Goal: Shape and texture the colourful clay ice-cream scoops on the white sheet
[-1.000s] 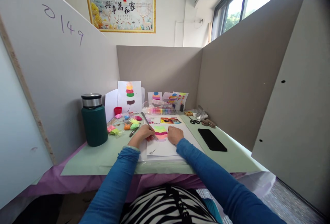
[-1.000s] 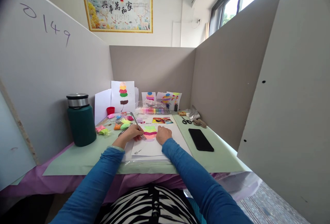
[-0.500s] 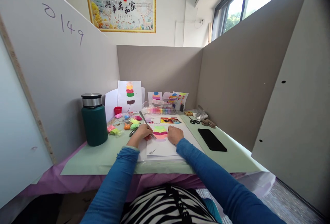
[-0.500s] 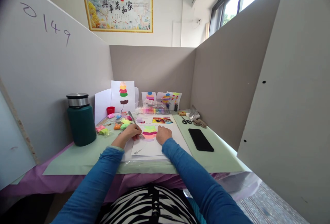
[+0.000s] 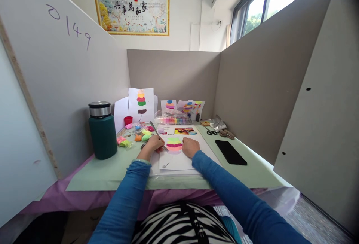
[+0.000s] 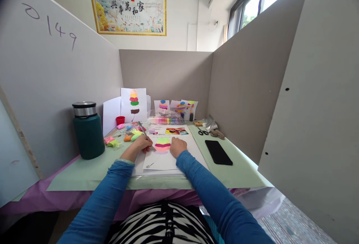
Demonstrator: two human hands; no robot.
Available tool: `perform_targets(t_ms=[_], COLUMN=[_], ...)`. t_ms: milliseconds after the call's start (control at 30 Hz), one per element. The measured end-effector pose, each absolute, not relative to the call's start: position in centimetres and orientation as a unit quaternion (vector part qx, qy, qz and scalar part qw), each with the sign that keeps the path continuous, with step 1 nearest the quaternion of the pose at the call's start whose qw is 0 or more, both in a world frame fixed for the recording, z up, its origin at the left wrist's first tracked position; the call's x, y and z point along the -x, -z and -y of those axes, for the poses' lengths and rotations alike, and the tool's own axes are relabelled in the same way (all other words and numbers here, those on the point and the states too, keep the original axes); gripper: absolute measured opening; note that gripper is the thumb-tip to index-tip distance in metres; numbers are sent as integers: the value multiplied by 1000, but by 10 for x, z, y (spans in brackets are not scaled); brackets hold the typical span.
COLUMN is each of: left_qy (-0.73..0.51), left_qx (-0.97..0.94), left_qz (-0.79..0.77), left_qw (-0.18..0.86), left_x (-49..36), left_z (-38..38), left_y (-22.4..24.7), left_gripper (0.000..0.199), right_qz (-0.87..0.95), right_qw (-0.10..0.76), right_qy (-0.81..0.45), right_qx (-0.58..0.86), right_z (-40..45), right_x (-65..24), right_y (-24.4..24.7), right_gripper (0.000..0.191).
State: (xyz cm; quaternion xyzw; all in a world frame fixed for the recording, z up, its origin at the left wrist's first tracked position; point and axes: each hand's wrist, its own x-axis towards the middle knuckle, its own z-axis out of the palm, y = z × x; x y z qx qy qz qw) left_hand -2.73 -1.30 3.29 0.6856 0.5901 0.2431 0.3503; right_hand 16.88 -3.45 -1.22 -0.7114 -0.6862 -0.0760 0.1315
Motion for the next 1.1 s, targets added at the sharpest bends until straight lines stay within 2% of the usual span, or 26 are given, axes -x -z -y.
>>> perform_targets(t_ms=[1100], left_qy=[-245], left_qx=[-680], left_qz=[-624], left_qw=[297], left_x=[30], left_z=[0], left_y=[-27], left_gripper=[15], right_qz=[686], right_qw=[147], right_qy=[78], right_qx=[708], right_z=[33], right_x=[-170], right_y=[14], right_gripper=[28])
